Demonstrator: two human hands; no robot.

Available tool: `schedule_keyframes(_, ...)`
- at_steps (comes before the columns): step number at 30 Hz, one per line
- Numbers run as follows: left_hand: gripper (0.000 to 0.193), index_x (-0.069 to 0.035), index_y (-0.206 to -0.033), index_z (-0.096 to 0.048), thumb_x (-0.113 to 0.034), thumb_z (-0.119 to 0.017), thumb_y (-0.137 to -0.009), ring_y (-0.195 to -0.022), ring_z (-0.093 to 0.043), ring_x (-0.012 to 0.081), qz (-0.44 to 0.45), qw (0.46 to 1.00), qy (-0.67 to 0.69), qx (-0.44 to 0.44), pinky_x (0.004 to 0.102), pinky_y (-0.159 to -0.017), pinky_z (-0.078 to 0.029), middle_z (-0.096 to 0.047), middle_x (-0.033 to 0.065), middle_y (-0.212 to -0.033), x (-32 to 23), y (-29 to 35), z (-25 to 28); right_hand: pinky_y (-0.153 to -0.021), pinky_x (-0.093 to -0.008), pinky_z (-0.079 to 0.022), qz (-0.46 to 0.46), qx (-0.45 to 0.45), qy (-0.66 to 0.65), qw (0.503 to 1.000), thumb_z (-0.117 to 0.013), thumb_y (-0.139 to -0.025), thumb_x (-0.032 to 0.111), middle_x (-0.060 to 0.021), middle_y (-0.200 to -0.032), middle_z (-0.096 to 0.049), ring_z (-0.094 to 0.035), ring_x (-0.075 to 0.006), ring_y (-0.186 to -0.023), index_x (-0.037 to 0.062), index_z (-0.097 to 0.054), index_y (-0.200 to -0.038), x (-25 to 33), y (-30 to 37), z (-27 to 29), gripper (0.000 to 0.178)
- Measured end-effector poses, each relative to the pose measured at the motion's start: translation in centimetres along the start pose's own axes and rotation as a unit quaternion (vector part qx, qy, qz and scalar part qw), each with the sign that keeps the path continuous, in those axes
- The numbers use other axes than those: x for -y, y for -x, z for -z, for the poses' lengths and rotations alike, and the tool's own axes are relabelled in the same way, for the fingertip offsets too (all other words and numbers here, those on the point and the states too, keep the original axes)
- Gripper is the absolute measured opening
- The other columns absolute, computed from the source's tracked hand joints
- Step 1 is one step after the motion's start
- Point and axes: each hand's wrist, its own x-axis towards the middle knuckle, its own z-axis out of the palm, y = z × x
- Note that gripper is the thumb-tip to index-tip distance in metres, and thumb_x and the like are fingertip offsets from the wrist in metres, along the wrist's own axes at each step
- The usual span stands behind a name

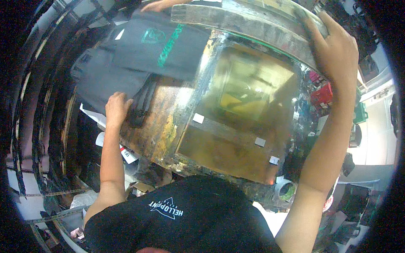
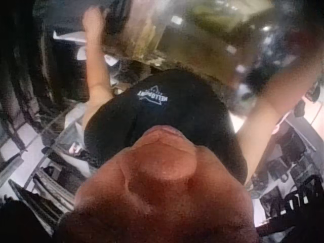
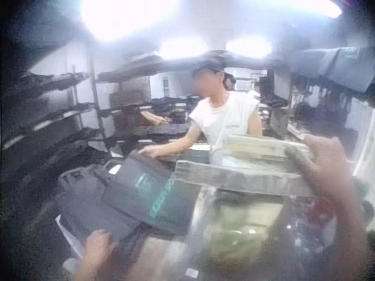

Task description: The person screen prints a logo onto black bags. They place a bag on a board, lower a screen frame, and pull green ink across it with a squeegee before lifting the frame and moving the bag aside.

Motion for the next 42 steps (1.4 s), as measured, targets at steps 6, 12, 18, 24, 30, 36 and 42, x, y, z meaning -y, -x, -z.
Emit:
schedule_keyframes(6, 0.022, -0.004, -0.090, -0.069, -0.022, -0.061, -0.100, -0.085, -0.074, 0.0364, 0.011, 0.996, -0.091, -0.013, 0.0449, -0.074, -0.060, -0.072, 0.0141, -0.086, 2.2, -2.3, -1.9, -0.090, -0.0493, -0.052, -0.005, 0.010, -0.030, 0.999, -0.058, -0.098, 0.054, -0.0264, -0.108, -0.072, -0.068, -0.0455, -0.101, 0.0048, -0.072, -0.122, 0.8, 0.4, -0.4, 0.056)
schedule_keyframes(12, 0.016, -0.006, -0.087, -0.067, -0.021, -0.066, -0.094, -0.088, -0.073, 0.0369, 0.012, 0.991, -0.071, -0.109, 0.0470, -0.077, -0.059, -0.072, 0.0134, -0.085, 1.4, -5.1, -1.4, -0.090, -0.0485, -0.050, -0.004, 0.011, -0.024, 1.000, -0.059, -0.098, 0.055, -0.0227, -0.106, -0.073, -0.069, -0.0429, -0.099, 0.0059, -0.073, -0.119, 0.9, 0.5, 0.1, 0.055)
schedule_keyframes(18, 0.028, -0.005, -0.091, -0.070, -0.032, -0.074, -0.091, -0.091, -0.070, 0.0416, 0.091, 0.993, 0.060, -0.037, 0.0513, -0.079, -0.054, -0.073, 0.0172, -0.089, 0.6, -4.4, 0.9, -0.084, -0.0485, -0.048, 0.045, -0.026, -0.032, 0.998, -0.058, -0.099, 0.052, -0.0222, -0.096, -0.072, -0.068, -0.0408, -0.095, 0.0062, -0.071, -0.107, 1.0, 0.7, -0.1, 0.048)
schedule_keyframes(24, 0.021, -0.002, -0.093, -0.069, -0.022, -0.074, -0.091, -0.098, -0.067, 0.0454, -0.045, 0.983, 0.175, -0.012, 0.0508, -0.083, -0.053, -0.072, 0.0228, -0.097, -1.1, -6.3, 5.7, -0.084, -0.0481, -0.047, 0.037, 0.000, -0.023, 0.999, -0.057, -0.100, 0.052, -0.0211, -0.098, -0.073, -0.068, -0.0407, -0.094, 0.0067, -0.071, -0.108, 1.3, 1.0, 0.5, 0.048)
schedule_keyframes(30, 0.021, -0.006, -0.101, -0.066, -0.026, -0.065, -0.095, -0.097, -0.068, 0.0464, -0.171, 0.964, 0.174, 0.101, 0.0569, -0.083, -0.054, -0.072, 0.0238, -0.098, -14.9, -7.5, 4.7, -0.083, -0.0492, -0.048, 0.068, -0.076, -0.014, 0.995, -0.058, -0.099, 0.055, -0.0210, -0.098, -0.073, -0.069, -0.0401, -0.092, 0.0054, -0.072, -0.110, 0.4, 1.0, -1.3, 0.053)
schedule_keyframes(36, 0.031, -0.004, -0.110, -0.064, -0.032, -0.056, -0.101, -0.103, -0.068, 0.0454, -0.237, 0.919, 0.283, 0.137, 0.0551, -0.089, -0.054, -0.072, 0.0240, -0.104, -33.3, -6.1, -1.0, -0.087, -0.0397, -0.052, -0.017, 0.078, -0.038, 0.996, -0.042, -0.102, 0.072, -0.0119, -0.085, -0.073, -0.070, -0.0230, -0.084, 0.0097, -0.037, -0.161, 2.3, 0.3, 2.0, 0.086)
schedule_keyframes(42, 0.050, -0.006, -0.129, -0.065, -0.048, -0.057, -0.103, -0.132, -0.054, 0.0422, -0.326, 0.884, 0.334, 0.020, 0.0662, -0.111, -0.034, -0.061, 0.0197, -0.140, -36.4, 2.2, -6.1, -0.082, -0.0427, -0.049, 0.010, 0.057, -0.024, 0.998, -0.036, -0.102, 0.076, -0.0078, -0.072, -0.062, -0.059, -0.0201, -0.070, 0.0115, -0.056, -0.074, 1.9, 0.4, 0.9, 0.073)
